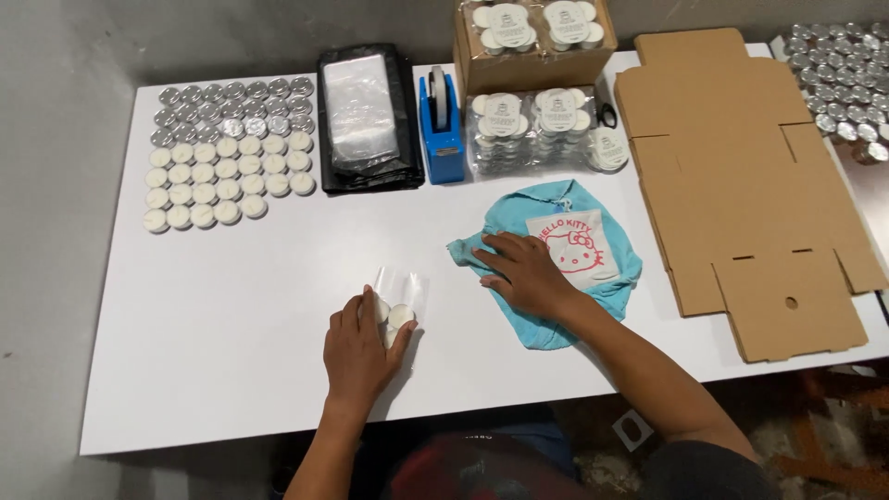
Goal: Cleaning small tealight candles by wiping them with a cloth and then packaging them into plastic bags.
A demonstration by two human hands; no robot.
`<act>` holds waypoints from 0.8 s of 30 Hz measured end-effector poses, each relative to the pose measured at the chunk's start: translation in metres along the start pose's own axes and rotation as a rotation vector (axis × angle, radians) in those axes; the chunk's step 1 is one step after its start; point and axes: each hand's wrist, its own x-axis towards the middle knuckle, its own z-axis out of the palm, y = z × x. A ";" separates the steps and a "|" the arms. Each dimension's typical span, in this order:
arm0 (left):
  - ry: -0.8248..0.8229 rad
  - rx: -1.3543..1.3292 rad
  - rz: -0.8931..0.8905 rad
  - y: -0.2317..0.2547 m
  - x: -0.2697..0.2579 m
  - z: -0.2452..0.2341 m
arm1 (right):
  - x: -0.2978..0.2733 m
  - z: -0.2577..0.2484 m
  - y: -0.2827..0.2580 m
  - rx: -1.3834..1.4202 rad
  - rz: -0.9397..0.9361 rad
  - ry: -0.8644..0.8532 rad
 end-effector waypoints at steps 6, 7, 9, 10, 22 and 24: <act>0.267 -0.219 0.134 0.013 -0.006 0.021 | -0.011 0.015 0.026 0.137 0.055 0.074; 0.266 -0.220 0.147 0.014 -0.004 0.020 | -0.012 0.007 0.026 0.135 0.065 0.082; 0.264 -0.300 0.182 0.018 -0.002 0.017 | -0.013 -0.009 0.028 0.382 0.114 0.102; 0.264 -0.302 0.195 0.018 -0.001 0.017 | -0.014 -0.013 0.037 0.378 0.122 0.112; 0.264 -0.375 0.131 0.014 0.007 0.020 | 0.032 -0.077 0.211 0.259 0.777 0.598; 0.192 -0.436 0.053 0.012 0.006 0.019 | 0.040 -0.092 0.200 0.196 0.920 0.324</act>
